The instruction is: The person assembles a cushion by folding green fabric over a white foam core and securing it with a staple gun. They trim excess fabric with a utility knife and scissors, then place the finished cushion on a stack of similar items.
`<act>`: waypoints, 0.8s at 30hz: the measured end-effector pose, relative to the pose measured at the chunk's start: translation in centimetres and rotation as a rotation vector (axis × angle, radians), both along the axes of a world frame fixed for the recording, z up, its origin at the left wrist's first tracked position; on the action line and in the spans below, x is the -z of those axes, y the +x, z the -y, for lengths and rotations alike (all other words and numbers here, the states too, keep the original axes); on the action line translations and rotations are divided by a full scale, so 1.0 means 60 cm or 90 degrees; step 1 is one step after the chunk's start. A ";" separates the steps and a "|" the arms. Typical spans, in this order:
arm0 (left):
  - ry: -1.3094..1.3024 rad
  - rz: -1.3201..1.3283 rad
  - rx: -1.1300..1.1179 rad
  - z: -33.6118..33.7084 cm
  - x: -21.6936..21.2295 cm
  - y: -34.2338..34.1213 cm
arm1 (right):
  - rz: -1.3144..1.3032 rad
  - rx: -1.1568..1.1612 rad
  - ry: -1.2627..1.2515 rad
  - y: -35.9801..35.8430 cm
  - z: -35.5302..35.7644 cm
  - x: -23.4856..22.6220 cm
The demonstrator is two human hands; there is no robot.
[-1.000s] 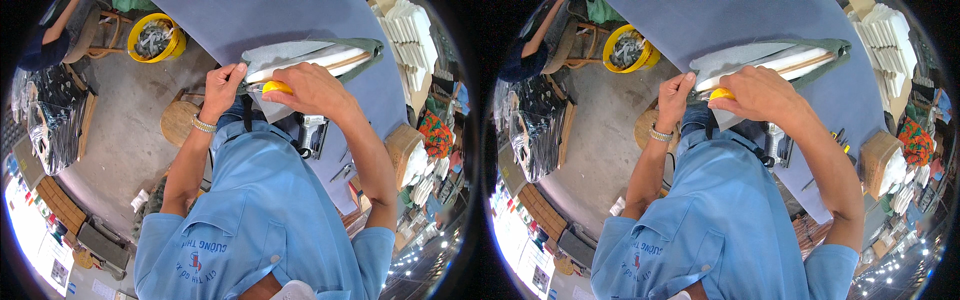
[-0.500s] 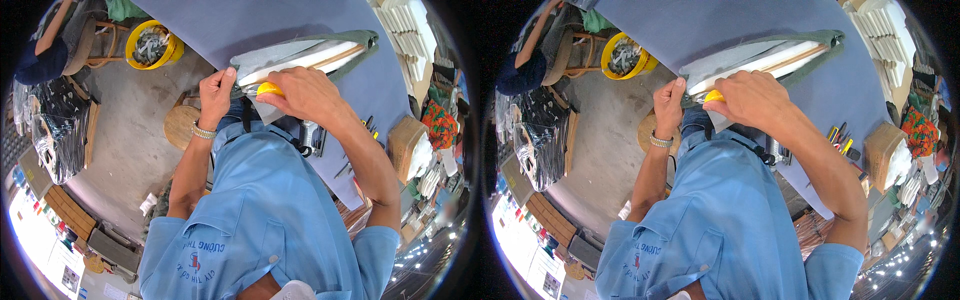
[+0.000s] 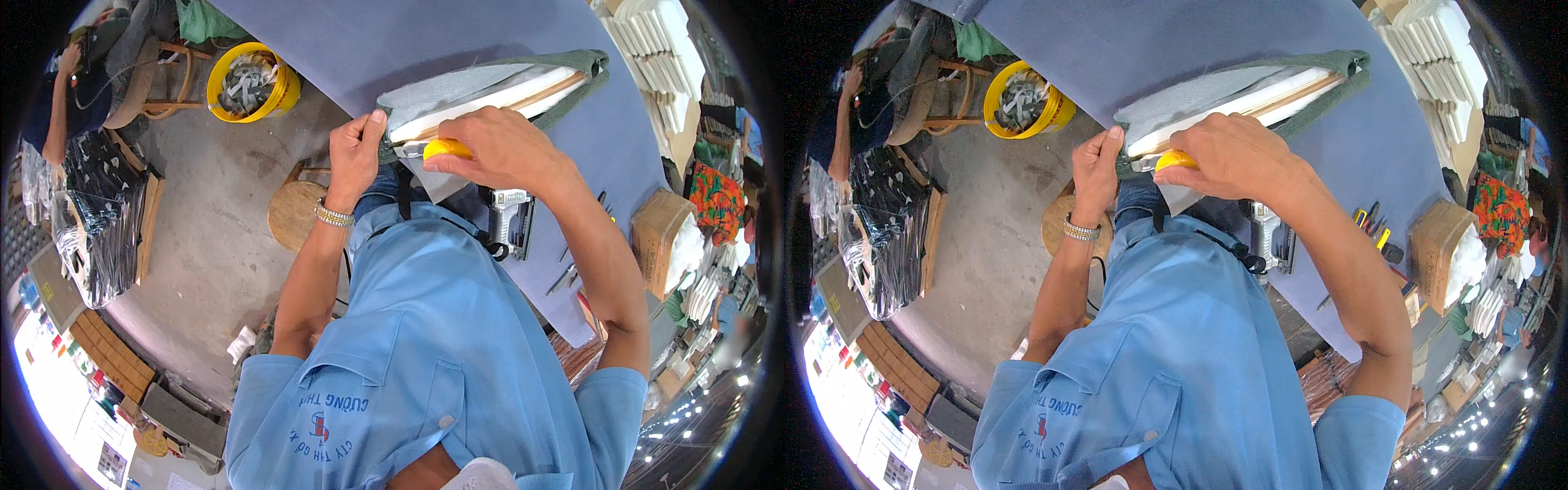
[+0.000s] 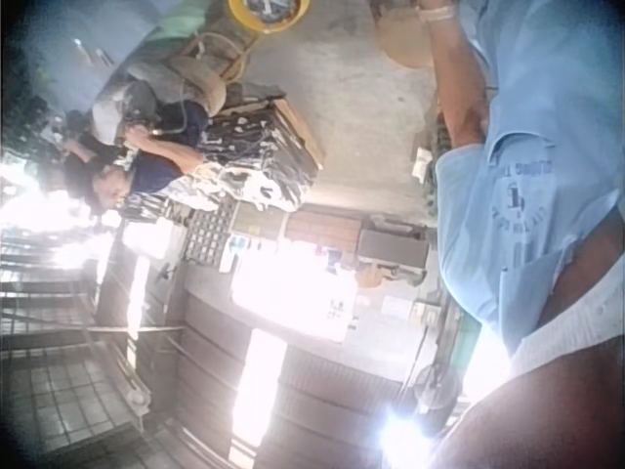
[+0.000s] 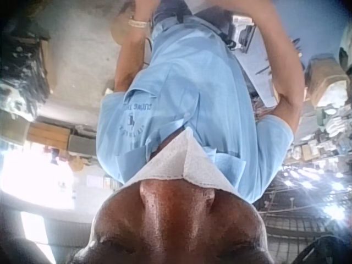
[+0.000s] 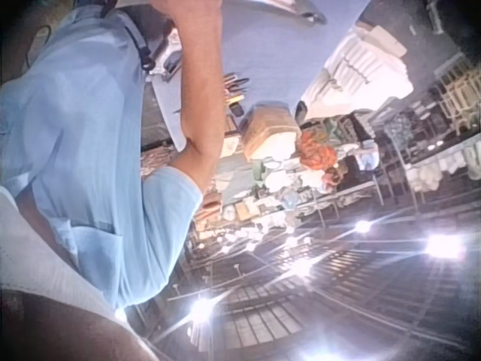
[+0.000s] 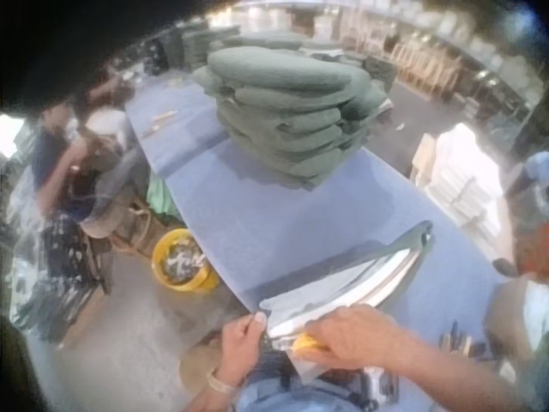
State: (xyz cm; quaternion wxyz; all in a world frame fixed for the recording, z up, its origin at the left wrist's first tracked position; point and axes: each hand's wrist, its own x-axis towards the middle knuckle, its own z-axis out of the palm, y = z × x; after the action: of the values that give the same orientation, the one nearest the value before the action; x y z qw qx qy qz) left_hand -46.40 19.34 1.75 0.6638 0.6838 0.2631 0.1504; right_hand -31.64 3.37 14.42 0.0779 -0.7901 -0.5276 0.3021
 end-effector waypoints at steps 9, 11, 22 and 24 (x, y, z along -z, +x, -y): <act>-0.001 0.014 0.022 -0.001 0.008 -0.003 | 0.015 -0.008 -0.021 -0.002 -0.011 0.005; 0.008 0.015 0.022 0.001 0.004 -0.003 | 0.015 -0.012 -0.038 -0.003 -0.013 0.002; 0.014 0.009 0.013 0.002 0.004 0.002 | 0.009 -0.009 -0.038 -0.002 -0.010 -0.002; 0.026 0.001 0.017 0.000 -0.002 0.002 | 0.010 -0.007 -0.036 -0.002 -0.009 -0.002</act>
State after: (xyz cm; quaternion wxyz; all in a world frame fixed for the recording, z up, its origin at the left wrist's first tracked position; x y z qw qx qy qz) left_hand -46.25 19.32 1.86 0.6518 0.7006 0.2500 0.1473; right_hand -31.76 3.88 14.52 0.0498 -0.7914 -0.5239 0.3109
